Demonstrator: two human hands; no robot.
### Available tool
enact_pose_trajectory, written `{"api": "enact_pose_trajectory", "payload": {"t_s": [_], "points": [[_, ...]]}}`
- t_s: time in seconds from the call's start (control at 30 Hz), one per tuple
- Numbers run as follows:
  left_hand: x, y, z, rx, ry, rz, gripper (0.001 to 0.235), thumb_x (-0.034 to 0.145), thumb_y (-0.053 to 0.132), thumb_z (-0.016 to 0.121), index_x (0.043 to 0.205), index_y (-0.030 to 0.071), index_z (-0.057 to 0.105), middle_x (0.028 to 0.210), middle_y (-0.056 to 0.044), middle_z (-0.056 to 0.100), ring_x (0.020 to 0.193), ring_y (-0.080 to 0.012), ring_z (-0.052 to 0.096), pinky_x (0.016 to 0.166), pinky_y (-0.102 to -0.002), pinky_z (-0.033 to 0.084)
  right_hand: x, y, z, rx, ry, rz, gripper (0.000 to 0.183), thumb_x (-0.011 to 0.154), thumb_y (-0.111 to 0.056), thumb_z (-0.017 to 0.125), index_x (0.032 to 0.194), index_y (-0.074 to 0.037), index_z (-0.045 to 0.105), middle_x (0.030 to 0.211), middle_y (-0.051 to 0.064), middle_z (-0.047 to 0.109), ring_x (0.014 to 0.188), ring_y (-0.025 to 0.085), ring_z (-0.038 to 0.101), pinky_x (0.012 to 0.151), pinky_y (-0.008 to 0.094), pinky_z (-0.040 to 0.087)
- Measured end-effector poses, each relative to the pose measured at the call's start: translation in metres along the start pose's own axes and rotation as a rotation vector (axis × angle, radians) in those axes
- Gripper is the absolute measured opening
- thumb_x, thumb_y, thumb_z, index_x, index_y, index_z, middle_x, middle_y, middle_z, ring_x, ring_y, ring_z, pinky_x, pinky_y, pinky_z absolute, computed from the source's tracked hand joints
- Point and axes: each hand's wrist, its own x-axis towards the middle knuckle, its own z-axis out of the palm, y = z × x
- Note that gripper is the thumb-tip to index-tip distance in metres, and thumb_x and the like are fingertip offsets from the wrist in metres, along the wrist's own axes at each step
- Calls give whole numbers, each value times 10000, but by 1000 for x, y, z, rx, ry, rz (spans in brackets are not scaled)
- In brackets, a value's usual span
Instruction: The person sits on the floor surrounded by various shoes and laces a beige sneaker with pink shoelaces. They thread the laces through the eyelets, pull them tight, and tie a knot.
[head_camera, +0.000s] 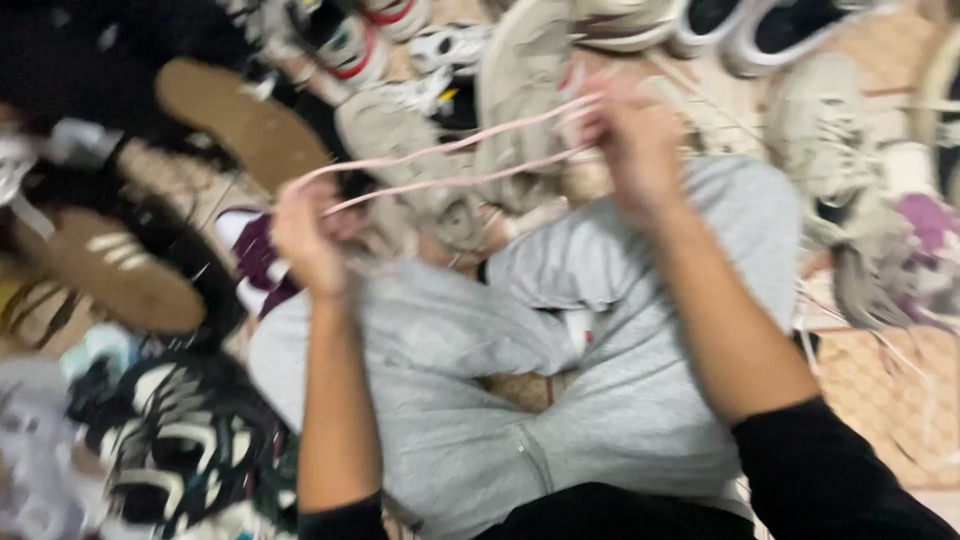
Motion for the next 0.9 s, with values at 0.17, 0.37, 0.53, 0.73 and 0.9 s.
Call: {"api": "enact_pose_trajectory", "payload": {"t_s": [0.17,0.37,0.53,0.73,0.9], "points": [[-3,29,10,-164,130,-42,280,1095,363,451,992,123,552,625,61,377,518,-63,380,530,-238,437,-24,62,38,-376,-449,-71,198,1004,-33,629,1192,-22,692,1116,97,755,1008,177,744,918,282,614],[-1,21,29,37,63,-66,274,1145,284,404,986,130,566,681,52,425,570,-51,378,548,-227,410,-51,93,75,-604,-437,-9,263,936,-124,666,1187,-75,726,1028,24,785,844,97,705,760,229,569],[6,-2,26,451,-53,62,199,1149,171,475,1022,74,594,788,13,504,642,-71,432,613,-205,419,-57,86,86,-830,-619,-12,399,909,-253,658,1278,-100,673,1005,36,766,870,200,740,799,320,593],[-7,5,54,837,-254,213,127,1142,85,611,1086,-16,664,793,-13,540,658,-84,430,610,-218,373,-60,109,102,-1257,-744,-192,358,836,-313,654,1107,-80,684,883,158,787,810,405,743,688,526,565],[-32,30,76,999,-369,279,123,1134,70,662,1112,-45,697,775,-26,537,651,-98,425,594,-232,357,-69,129,128,-1409,-803,-183,264,846,-348,580,954,-198,769,954,76,794,774,355,724,647,505,571]]}}
